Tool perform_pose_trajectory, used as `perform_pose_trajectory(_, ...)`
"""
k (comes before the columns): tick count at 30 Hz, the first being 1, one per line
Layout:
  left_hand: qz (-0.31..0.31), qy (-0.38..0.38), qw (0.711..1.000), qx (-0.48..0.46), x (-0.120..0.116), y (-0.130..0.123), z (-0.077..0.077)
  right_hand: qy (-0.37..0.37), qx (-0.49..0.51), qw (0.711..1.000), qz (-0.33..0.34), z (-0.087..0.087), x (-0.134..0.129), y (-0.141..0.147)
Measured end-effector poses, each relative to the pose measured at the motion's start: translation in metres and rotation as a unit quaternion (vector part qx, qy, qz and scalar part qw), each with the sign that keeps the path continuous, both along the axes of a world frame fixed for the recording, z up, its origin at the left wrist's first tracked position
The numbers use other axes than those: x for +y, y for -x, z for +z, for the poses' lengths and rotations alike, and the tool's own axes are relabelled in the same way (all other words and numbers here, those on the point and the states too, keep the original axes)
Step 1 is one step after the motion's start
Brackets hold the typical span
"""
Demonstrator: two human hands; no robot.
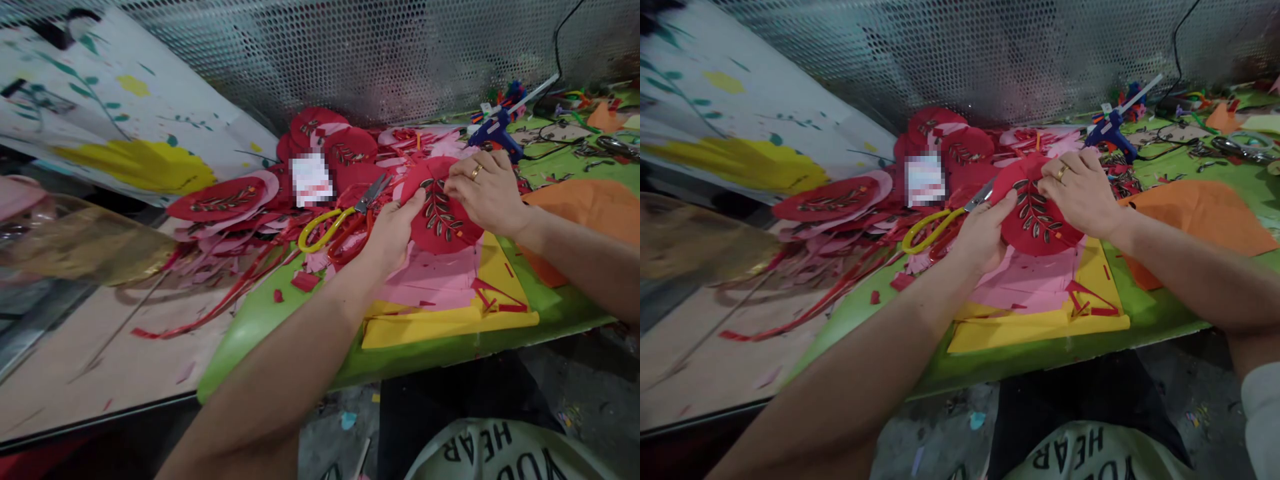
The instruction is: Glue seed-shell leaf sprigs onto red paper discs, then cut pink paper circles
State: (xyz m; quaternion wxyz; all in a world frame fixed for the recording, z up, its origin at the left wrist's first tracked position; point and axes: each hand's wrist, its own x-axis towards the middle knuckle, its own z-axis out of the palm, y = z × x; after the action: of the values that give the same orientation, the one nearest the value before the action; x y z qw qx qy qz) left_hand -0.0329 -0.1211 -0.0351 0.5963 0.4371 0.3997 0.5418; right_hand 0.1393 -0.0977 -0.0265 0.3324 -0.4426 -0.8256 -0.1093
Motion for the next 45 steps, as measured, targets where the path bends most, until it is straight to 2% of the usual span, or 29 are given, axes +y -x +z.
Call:
perform_pose_trajectory(6, 0.064, 0.019, 0.997, -0.027, 0.008, 0.005, 0.006, 0.008, 0.043, 0.999, 0.016, -0.007, 0.008, -0.004)
perform_pose_trajectory(9, 0.100, 0.029, 0.993, -0.046, 0.010, 0.006, 0.010, -0.005, 0.054, 0.998, -0.008, -0.008, 0.011, -0.007)
perform_pose_trajectory(11, 0.103, 0.028, 0.993, -0.057, 0.010, 0.006, 0.010, -0.012, 0.064, 0.997, -0.035, -0.008, 0.014, -0.009)
perform_pose_trajectory(14, 0.070, 0.026, 0.996, -0.058, 0.008, 0.005, 0.009, -0.036, 0.090, 0.994, -0.056, -0.006, 0.018, -0.012)
perform_pose_trajectory(18, 0.017, 0.019, 0.999, -0.042, 0.004, 0.003, 0.007, -0.059, 0.122, 0.990, -0.042, -0.003, 0.021, -0.016)
perform_pose_trajectory(24, -0.025, 0.026, 0.999, -0.020, 0.002, 0.004, 0.004, -0.006, 0.123, 0.991, -0.058, 0.001, 0.020, -0.017)
perform_pose_trajectory(31, -0.061, 0.028, 0.998, -0.002, 0.001, 0.007, 0.006, 0.059, 0.121, 0.991, 0.003, 0.007, 0.015, -0.015)
perform_pose_trajectory(34, -0.056, 0.011, 0.998, 0.007, 0.003, 0.010, 0.008, 0.070, 0.126, 0.989, 0.023, 0.006, 0.016, -0.014)
perform_pose_trajectory(41, -0.067, 0.006, 0.996, 0.051, 0.004, 0.013, 0.009, 0.054, 0.050, 0.996, 0.057, 0.001, 0.006, -0.008)
perform_pose_trajectory(45, -0.080, 0.019, 0.993, 0.082, 0.001, 0.012, 0.008, 0.038, 0.007, 0.999, 0.037, 0.002, -0.001, -0.004)
